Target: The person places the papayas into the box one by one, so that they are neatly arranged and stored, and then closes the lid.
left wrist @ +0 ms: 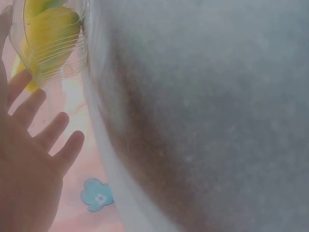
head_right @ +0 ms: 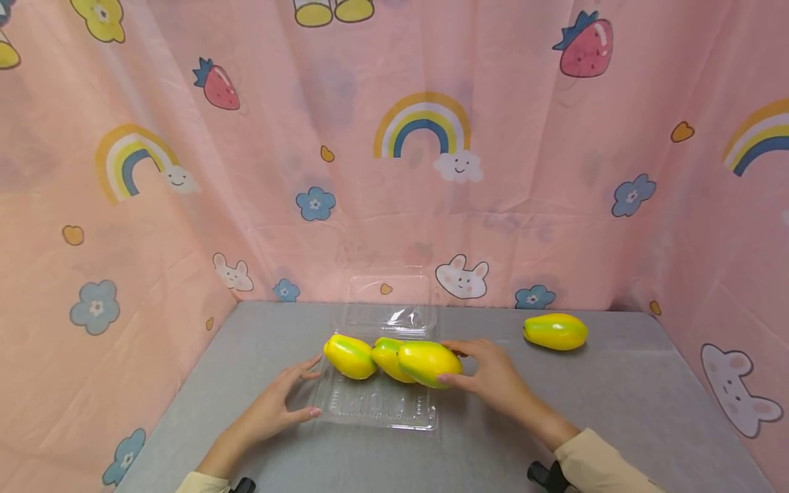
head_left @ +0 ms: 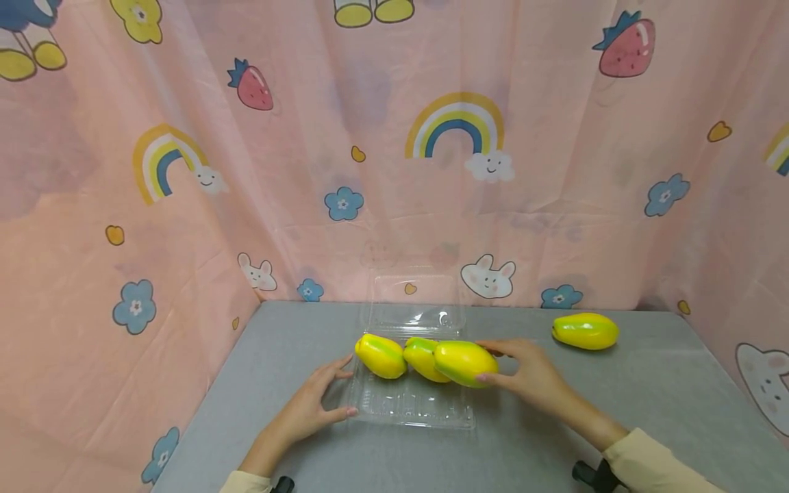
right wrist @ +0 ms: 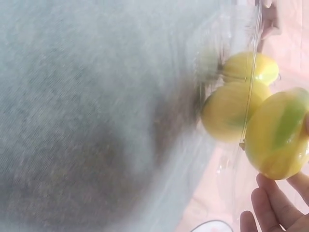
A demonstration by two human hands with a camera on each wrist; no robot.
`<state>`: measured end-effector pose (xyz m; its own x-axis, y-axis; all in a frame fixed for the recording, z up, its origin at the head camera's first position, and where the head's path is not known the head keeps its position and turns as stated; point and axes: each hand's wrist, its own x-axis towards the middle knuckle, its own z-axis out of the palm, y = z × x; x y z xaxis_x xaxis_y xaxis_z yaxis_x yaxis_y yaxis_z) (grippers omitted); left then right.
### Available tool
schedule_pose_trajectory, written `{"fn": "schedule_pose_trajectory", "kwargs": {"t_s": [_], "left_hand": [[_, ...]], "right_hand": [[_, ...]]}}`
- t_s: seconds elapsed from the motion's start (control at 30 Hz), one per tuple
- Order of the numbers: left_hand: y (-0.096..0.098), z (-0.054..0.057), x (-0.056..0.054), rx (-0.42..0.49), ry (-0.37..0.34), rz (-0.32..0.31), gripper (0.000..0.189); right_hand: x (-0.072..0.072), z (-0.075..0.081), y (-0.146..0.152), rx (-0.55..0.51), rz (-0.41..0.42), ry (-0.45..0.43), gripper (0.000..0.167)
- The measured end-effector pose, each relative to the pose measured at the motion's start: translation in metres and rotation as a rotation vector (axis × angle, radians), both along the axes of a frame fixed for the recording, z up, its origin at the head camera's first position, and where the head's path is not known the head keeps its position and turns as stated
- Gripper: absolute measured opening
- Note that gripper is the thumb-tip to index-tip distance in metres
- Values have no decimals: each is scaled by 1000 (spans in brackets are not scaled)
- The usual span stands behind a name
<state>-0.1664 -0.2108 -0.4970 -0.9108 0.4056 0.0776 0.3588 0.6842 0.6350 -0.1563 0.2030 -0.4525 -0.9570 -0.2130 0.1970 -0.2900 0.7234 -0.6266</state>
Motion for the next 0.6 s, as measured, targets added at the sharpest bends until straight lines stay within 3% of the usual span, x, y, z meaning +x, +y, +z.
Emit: {"fn": "schedule_pose_trajectory", "kwargs": {"t_s": [0.3, 0.6], "left_hand": [[-2, -3, -1, -22, -2, -26, 65], [-3, -4, -2, -19, -12, -40, 71]], "right_hand": [[-2, -3, -12, -13, 29, 38, 64], [-4, 1, -17, -21, 26, 43, 63]]}}
